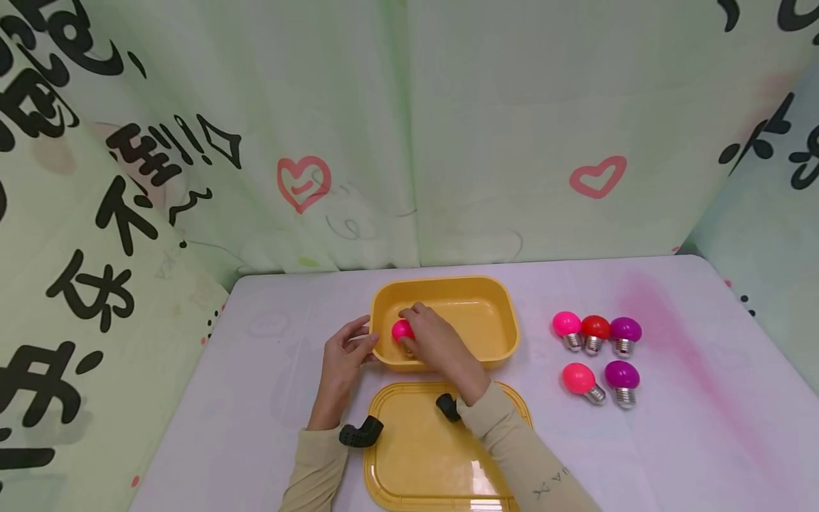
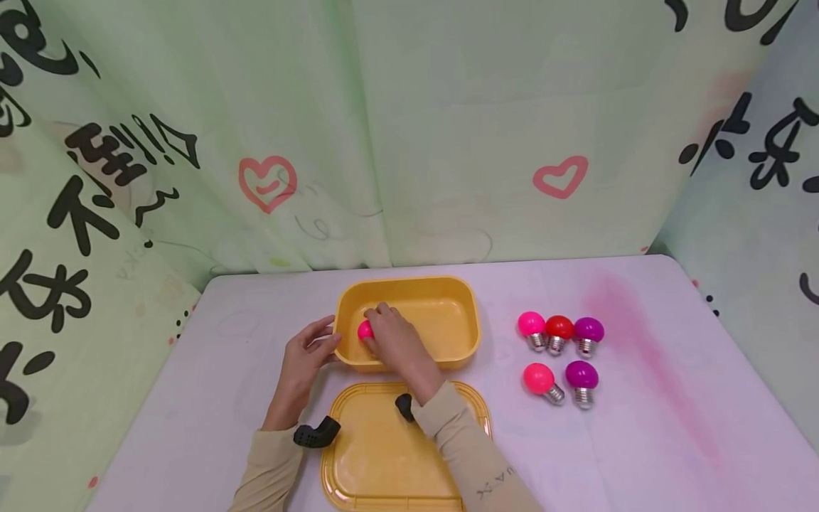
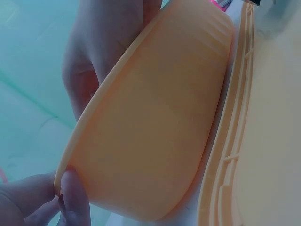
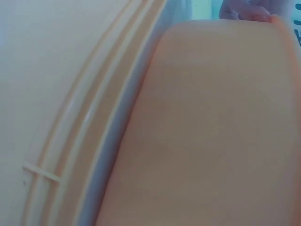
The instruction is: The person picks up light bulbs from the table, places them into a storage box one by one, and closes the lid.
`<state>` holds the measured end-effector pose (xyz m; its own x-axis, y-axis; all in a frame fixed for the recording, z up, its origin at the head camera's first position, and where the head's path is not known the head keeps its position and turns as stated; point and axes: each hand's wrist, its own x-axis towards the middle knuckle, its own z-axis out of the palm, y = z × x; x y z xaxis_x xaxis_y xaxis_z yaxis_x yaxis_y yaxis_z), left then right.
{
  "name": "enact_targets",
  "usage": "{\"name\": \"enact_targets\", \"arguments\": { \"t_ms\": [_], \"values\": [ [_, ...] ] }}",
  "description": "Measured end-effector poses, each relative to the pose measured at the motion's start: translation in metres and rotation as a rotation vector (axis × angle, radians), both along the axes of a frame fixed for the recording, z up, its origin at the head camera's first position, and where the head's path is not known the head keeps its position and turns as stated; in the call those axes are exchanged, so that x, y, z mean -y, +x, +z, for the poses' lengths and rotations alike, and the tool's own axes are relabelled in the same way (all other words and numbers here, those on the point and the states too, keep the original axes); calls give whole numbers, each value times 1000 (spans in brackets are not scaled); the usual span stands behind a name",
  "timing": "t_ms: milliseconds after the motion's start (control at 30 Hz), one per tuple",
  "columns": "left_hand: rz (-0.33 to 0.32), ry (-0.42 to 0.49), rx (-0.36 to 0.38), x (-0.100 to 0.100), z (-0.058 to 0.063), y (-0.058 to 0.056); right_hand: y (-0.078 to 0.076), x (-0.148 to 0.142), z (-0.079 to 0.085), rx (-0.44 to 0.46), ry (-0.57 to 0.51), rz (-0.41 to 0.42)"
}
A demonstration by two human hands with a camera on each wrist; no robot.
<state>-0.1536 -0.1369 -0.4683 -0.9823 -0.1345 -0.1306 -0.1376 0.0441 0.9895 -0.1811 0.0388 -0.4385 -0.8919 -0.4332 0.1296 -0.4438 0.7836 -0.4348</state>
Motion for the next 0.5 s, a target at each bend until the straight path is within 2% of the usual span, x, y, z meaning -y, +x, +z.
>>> {"name": "enact_targets", "arguments": {
  "t_ms": [167,500],
  "values": [
    [4,5,7,0,0,-1,3,-2,5,-3,22,-6],
    [5,9,8,0,1,-1,12,-17,18,-21,0,-32]
  ]
}}
